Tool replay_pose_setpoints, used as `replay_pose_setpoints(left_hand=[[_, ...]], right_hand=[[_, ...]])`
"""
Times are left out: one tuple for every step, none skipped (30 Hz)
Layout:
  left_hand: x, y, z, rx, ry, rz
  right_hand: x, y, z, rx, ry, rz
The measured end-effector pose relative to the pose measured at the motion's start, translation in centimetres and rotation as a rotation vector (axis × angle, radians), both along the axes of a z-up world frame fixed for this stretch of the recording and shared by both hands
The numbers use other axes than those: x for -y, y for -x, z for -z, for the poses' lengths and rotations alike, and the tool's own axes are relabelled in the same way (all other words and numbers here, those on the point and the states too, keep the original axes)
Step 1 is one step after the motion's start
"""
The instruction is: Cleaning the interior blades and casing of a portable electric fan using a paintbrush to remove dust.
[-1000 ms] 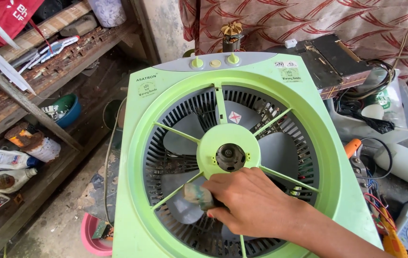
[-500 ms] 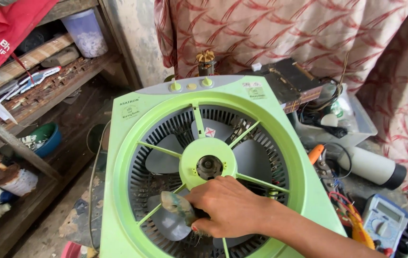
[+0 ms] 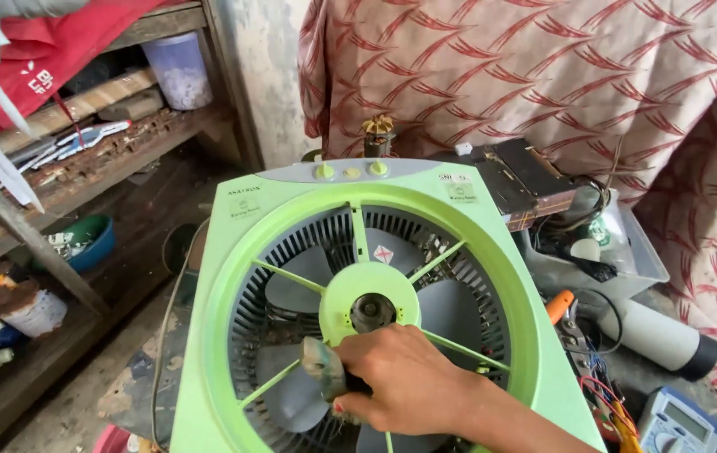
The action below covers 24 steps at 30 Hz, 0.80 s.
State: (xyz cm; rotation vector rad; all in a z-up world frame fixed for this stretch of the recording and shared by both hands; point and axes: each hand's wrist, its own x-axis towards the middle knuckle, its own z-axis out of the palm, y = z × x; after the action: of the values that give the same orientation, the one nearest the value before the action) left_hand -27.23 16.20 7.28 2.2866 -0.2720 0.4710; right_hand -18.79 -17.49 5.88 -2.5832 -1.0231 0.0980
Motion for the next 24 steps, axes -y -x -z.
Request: replay_pose_setpoints(left_hand=[[0.9, -0.4, -0.3, 0.002, 0.006, 0.009], [1.9, -1.1, -0.7, 0.011, 0.01, 0.016], [2.8, -1.8, -1.1, 0.019, 0.015, 0.024], [3.7, -2.1, -1.4, 0.024, 0.02, 0.028], [4.5, -2.5, -1.6, 0.028, 0.024, 0.032], [5.2, -2.8, -1.8, 0.031, 0.031, 0.03], [5.9, -3.0, -2.0, 0.035, 0.038, 0.028], [6.4, -3.3, -2.3, 0.043, 0.046, 0.025], [7.2, -3.5, -2.6, 0.05, 0.054, 0.022], [8.3, -3.6, -2.7, 0.057, 0.062, 0.021], [10.4, -5.0, -3.1, 0.06, 0.061, 0.018], [12.5, -6.4, -3.4, 0.202, 0.186, 0.006], [14.7, -7.8, -3.8, 0.344, 0.31, -0.005], [14.9, -9.3, -3.3, 0.347, 0.311, -0.007], [15.2, -10.9, -2.9, 0.065, 0.229, 0.014], [15.4, -12.5, -2.6, -0.211, 0.141, 0.036], [15.6, -12.9, -2.7, -0.204, 0.141, 0.035], [15.8, -13.2, -2.7, -0.259, 0.106, 0.066], [15.9, -13.5, -2.7, -0.313, 0.072, 0.096], [16.0, -14.4, -2.3, -0.308, 0.072, 0.093], [16.1, -15.3, -1.9, -0.37, -0.01, 0.14], [16.3, -16.3, -1.6, -0.432, -0.089, 0.187], [16.3, -17.8, 0.0, -0.426, -0.087, 0.186], [16.4, -19.4, 1.4, -0.446, -0.222, 0.208]], right_hand=[[0.0, 0.1, 0.1, 0.008, 0.003, 0.016], [0.1, 0.1, -0.1, 0.012, -0.001, 0.022], [0.1, 0.1, -0.3, -0.006, 0.015, 0.002], [0.0, 0.3, -0.3, -0.028, 0.031, -0.022], [0.0, 0.4, -0.4, -0.028, 0.027, -0.02], [-0.1, 0.4, -0.6, -0.048, 0.034, -0.042], [-0.2, 0.4, -0.8, -0.068, 0.041, -0.065], [-0.2, 0.5, -0.7, -0.065, 0.041, -0.069], [-0.1, 0.6, -0.7, -0.023, 0.021, -0.06], [0.0, 0.6, -0.6, 0.019, 0.0, -0.05], [0.0, 0.4, -0.2, 0.021, 0.0, -0.053], [0.0, 0.3, 0.3, 0.11, -0.001, -0.016], [0.0, 0.2, 0.7, 0.199, -0.003, 0.021], [-0.1, 0.3, 0.4, 0.201, -0.002, 0.019], [-0.3, 0.4, 0.1, 0.145, -0.014, -0.015], [-0.4, 0.4, -0.2, 0.093, -0.028, -0.049], [-0.4, 0.4, -0.2, 0.1, -0.029, -0.051], [-0.5, 0.6, -0.2, 0.046, -0.009, -0.088], [-0.6, 0.7, -0.1, -0.008, 0.012, -0.126], [-0.4, 0.7, 0.1, -0.002, 0.011, -0.129], [-0.2, 0.7, 0.2, -0.053, -0.055, -0.147], [0.1, 0.6, 0.2, -0.103, -0.117, -0.163], [0.4, 0.6, -0.6, -0.097, -0.114, -0.165], [0.7, 0.5, -1.5, -0.129, -0.295, -0.17]])
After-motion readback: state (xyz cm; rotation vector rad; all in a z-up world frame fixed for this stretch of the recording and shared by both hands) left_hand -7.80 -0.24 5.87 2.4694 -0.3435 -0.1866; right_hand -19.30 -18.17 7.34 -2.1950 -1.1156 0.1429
